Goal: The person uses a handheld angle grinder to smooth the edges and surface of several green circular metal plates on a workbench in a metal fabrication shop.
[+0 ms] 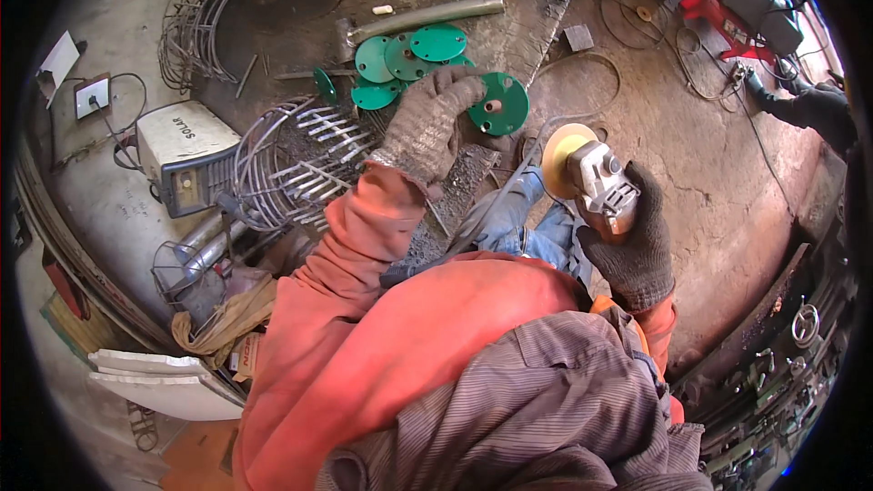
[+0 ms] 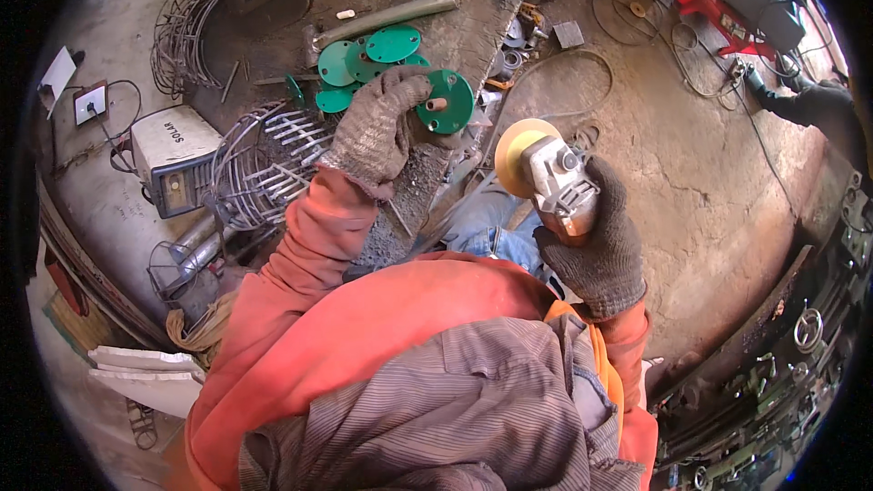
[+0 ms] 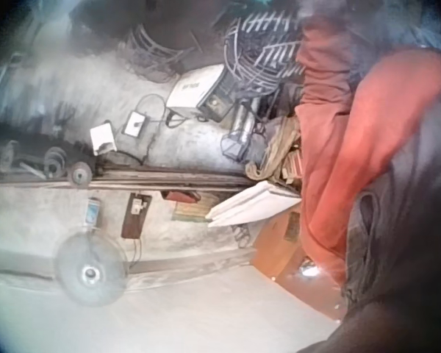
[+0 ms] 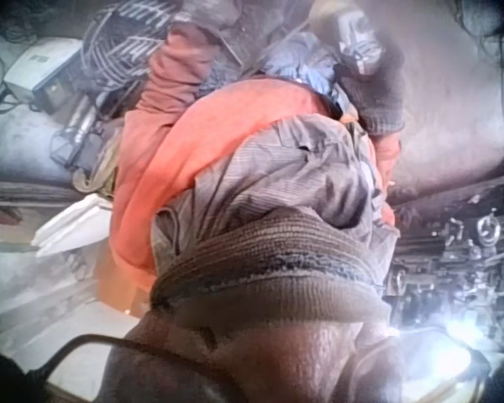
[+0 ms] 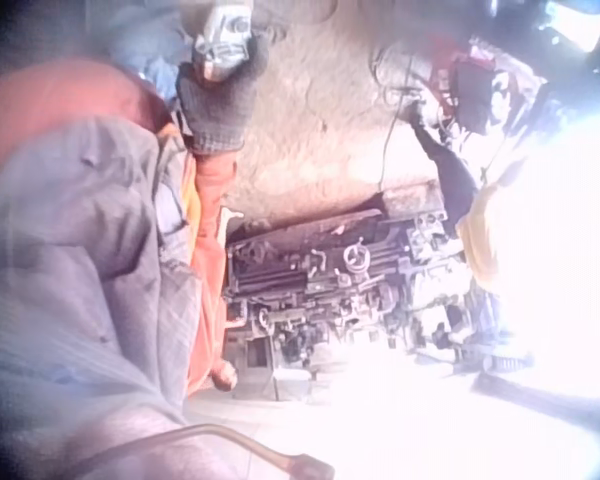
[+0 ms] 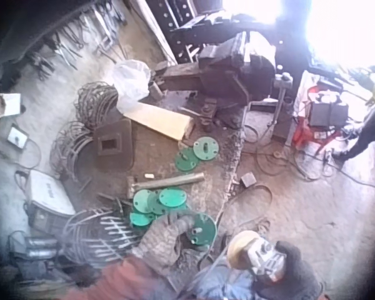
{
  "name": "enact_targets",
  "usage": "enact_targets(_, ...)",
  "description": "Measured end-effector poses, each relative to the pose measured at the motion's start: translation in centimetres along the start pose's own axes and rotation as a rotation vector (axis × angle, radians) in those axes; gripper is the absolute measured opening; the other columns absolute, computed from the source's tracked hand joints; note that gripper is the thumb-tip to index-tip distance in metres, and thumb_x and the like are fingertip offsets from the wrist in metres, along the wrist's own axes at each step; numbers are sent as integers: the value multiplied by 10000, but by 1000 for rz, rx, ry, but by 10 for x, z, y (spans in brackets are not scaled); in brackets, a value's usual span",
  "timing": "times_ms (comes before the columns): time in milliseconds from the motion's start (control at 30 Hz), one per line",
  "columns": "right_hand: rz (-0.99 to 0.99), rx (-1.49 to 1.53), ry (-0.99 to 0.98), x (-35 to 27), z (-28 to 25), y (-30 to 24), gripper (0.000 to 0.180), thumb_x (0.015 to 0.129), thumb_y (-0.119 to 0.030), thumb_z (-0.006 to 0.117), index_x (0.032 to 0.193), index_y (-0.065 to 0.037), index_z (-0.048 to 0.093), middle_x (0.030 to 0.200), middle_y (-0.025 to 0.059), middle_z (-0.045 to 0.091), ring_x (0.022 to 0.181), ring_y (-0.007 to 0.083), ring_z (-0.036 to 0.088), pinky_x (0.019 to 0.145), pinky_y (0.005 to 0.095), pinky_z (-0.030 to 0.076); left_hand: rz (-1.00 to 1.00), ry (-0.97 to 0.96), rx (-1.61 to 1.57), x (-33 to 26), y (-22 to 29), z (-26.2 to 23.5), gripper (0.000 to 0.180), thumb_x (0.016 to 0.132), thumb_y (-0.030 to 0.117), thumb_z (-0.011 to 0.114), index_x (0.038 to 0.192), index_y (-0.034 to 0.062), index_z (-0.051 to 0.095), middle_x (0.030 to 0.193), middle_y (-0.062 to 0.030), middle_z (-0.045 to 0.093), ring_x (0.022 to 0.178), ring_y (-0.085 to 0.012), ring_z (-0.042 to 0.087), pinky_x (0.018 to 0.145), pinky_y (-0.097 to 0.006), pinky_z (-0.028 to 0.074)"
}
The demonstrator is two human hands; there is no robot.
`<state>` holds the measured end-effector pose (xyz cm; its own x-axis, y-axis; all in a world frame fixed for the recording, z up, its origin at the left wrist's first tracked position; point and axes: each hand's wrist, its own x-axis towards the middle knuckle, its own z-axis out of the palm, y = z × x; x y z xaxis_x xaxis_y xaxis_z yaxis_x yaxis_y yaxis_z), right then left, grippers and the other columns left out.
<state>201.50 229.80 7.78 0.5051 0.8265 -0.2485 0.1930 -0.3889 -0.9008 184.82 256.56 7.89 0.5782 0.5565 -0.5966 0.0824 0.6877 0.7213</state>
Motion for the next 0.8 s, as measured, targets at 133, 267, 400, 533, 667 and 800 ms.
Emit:
enact_targets(133,20,37,-44,-3,3,-1,946,702,-118,908,1507,-123,412,1295,203,675,1227,355,679,980,428,554,-7,137,314,0,4,2,386,941,108,733,1274,-30,595,1072,-102,710,862,-174,724,695,-311,637)
enact_targets(267,34,-2,-111,-1,9,-8,934,704,-158,918,1496,-117,423,1281,210,665,1196,409,677,957,443,559,73,189,429,2,-10,7,227,983,79,684,1183,-15,632,989,-104,722,799,-174,725,560,-307,616)
enact_targets(400,-92,-28,-114,2,21,-2,939,695,-192,928,1482,-62,434,1293,229,638,1244,423,634,990,463,538,83,134,474,5,-17,6,221,985,83,686,1175,-10,622,982,-99,722,768,-163,725,529,-300,593)
enact_targets(533,-59,-44,-168,7,24,-8,938,702,-204,918,1487,-37,434,1349,234,623,1260,439,614,1034,479,513,26,138,582,3,-16,2,220,974,119,709,1137,-12,641,936,-101,705,676,-160,710,512,-274,574)
enact_targets(667,-105,-35,-168,10,25,-8,950,708,-216,911,1503,-36,422,1359,230,622,1259,437,617,1031,472,520,-2,153,663,1,-12,5,210,973,133,717,1112,-7,645,908,-95,697,639,-159,702,489,-276,562)
enact_targets(800,-94,-62,-176,10,24,-10,956,719,-228,906,1517,-42,414,1368,228,621,1249,431,628,1021,463,530,17,158,736,2,-11,6,203,957,150,735,1051,-11,654,866,-91,712,618,-155,699,488,-298,545)
